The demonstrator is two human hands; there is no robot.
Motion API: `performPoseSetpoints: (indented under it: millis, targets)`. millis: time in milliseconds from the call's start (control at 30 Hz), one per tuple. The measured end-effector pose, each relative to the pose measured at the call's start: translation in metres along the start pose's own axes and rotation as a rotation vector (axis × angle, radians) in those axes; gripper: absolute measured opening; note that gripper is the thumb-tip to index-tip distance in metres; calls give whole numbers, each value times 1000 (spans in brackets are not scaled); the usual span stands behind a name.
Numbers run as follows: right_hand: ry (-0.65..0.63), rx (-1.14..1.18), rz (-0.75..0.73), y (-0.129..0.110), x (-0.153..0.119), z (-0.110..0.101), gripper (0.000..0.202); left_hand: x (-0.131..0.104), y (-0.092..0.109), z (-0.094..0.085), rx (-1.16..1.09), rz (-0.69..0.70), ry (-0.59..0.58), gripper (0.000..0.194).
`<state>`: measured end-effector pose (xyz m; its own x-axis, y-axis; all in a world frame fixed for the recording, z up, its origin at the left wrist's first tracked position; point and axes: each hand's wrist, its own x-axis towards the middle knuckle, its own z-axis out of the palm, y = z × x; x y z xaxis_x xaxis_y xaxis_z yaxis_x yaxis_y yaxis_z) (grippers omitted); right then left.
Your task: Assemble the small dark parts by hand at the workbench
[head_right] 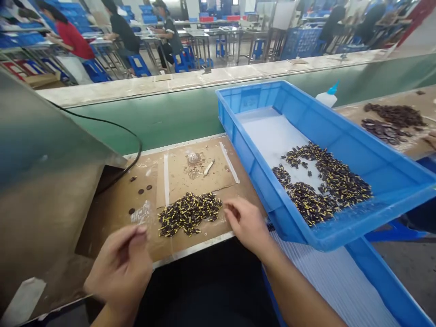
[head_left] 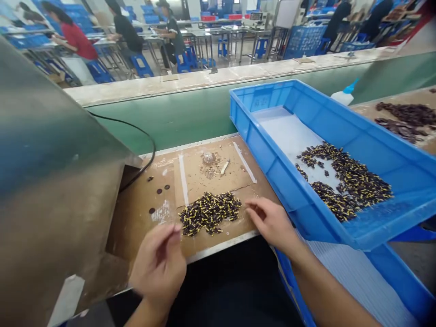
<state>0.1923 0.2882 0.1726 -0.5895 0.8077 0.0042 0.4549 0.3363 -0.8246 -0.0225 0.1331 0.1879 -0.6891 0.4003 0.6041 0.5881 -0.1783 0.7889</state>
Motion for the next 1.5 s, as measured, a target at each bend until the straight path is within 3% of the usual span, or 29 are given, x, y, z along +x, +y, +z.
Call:
performPoseSetpoints:
  millis: [100,167,267,367,500,600,767,900,1000,1133,1233,1367,1500]
  targets:
    - [-52,-218,-112,-1,41,3,30,31,-9,46,-116,-127,8,16]
    - [-113,-277,-119,3,52,2,33,54,-12,72,-198,-167,5,19]
    - [-98,-313,-104,8,51,3,27,80,-18,94,-304,-211,7,21]
    - [-46,-246,-49,12,45,4,11,90,-37,103,-450,-337,-11,21]
    - [137,31,57,13,58,-2,17,92,-65,109,-628,-621,-24,27]
    - [236,114,-22,-1,95,-7,28,92,-76,107,-703,-750,-5,31]
    - [250,98,-191,-36,183,5,26,93,-77,101,-678,-747,11,39]
    - [311,7,-366,-35,228,31,26,90,-78,100,-617,-722,-10,38]
    - [330,-41,-475,-21,239,47,27,87,-79,102,-622,-744,-22,35]
    - [326,-95,-487,-8,240,54,28,83,-77,104,-597,-718,-33,36]
    - [296,-129,-483,-8,240,55,27,82,-75,104,-585,-713,-29,41]
    - [275,-172,-503,-11,239,57,27,82,-73,104,-604,-740,-16,28]
    - [281,-174,-535,-9,240,59,26,82,-73,104,-620,-736,-2,28]
